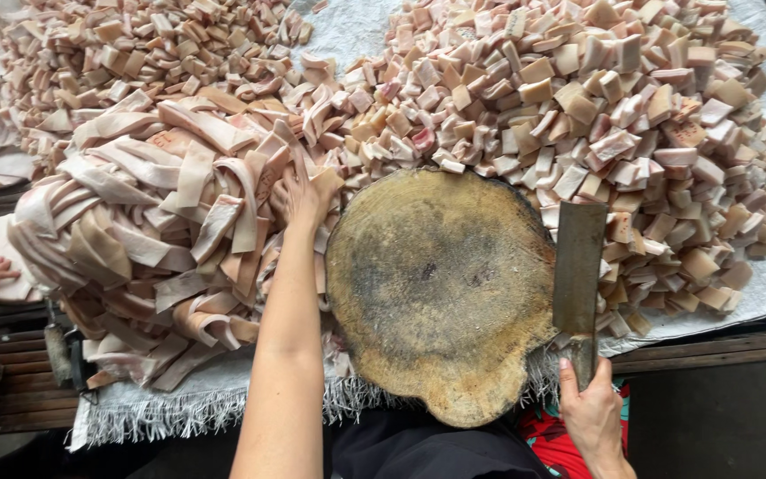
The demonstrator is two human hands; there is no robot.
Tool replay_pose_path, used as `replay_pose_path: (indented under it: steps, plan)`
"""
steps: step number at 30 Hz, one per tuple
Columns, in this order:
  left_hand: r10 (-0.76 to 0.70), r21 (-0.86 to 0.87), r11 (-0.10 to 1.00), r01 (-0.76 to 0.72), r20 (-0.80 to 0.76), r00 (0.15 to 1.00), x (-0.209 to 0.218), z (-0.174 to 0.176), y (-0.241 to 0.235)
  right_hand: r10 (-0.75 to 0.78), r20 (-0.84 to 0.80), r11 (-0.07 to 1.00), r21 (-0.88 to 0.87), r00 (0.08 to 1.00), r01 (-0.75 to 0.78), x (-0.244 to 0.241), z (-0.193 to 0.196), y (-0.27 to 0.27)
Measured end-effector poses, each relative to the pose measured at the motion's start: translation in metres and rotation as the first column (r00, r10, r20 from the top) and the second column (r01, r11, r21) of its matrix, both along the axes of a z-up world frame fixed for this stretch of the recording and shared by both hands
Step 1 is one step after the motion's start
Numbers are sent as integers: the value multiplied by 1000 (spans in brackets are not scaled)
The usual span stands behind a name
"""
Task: The person uses a cleaver to cut long strips of pork skin into small square pieces on a wooden cutting board while occasionally moving piles of cut pieces aside.
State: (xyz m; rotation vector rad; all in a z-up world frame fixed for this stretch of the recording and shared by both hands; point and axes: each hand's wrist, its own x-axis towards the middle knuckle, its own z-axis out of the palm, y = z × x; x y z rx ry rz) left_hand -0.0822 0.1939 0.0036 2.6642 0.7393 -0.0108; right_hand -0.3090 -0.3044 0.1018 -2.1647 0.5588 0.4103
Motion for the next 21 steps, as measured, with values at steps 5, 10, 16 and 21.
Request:
replay_pose_path:
  steps: [5,10,16,21]
  plan:
    - [-99,194,973,127,-148,984,-25,-35,20,14,-71,995,-102,997,-21,6,15,1]
    - [-48,206,973,106,-270,962,2,-28,-2,67,-90,977,-196,994,-84,-7,27,5]
    - [31,226,974,34,-277,960,17,-28,0,144,-109,955,-245,984,-167,-17,23,20]
    - [132,-113,983,-146,-116,984,14,-36,28,279,-86,908,-301,956,-292,-15,13,38]
